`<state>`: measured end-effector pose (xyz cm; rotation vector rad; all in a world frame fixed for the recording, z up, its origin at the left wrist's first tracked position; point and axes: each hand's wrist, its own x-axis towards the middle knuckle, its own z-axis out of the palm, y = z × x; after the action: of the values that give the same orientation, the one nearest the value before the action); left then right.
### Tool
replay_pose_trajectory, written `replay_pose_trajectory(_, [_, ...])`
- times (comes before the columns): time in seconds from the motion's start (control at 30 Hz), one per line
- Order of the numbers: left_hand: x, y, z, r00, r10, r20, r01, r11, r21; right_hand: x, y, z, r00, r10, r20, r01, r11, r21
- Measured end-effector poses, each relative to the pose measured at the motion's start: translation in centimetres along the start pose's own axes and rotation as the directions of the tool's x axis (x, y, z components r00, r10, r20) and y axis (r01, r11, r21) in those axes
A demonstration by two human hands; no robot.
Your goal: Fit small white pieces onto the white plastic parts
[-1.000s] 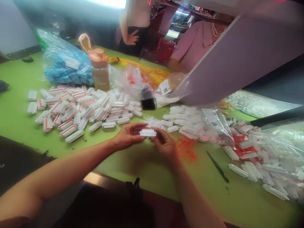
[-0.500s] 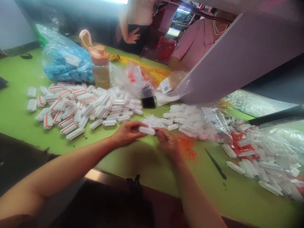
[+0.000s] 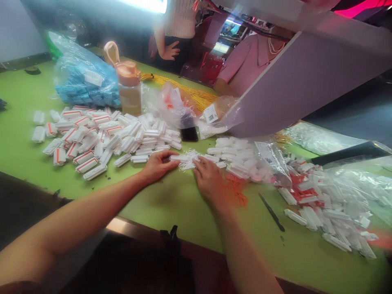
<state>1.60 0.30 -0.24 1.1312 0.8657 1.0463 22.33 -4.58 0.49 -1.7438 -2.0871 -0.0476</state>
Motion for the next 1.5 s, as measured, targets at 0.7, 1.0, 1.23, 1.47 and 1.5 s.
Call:
replay_pose_trajectory(0.7, [0.5, -0.9, -0.5, 0.993, 0.107, 0.045, -0.11, 0.992, 0.058, -1.2, 2.4, -4.6, 0.953, 0.257, 0.161, -0.266, 0.963, 0.036])
replay_pose_trajectory(1.0, [0.4, -0.4, -0.3, 0.993, 0.104, 0.051, -0.11, 0.983, 0.147, -2.7, 0.6, -2.5, 0.912, 0.394, 0.113, -0.4, 0.915, 0.044])
replay_pose_trajectory(1.23, [0.0, -0.2, 0.2, 0.991, 0.076, 0.114, -0.089, 0.99, 0.113, -0.2, -0.7, -3.8, 0.931, 0.332, 0.15, -0.364, 0.826, 0.431])
replay_pose_trajectory(1.47, [-0.3, -0.2, 0.1, 0.983, 0.092, 0.159, -0.125, 0.968, 0.218, 1.3, -3.2, -2.3, 0.989, 0.13, -0.071, -0.085, 0.891, 0.446])
replay_pose_trajectory(1.5, [-0.3, -0.2, 0.1, 0.98, 0.102, 0.169, -0.141, 0.962, 0.235, 1.2, -3.2, -2.1, 0.99, 0.111, -0.084, -0.065, 0.901, 0.428])
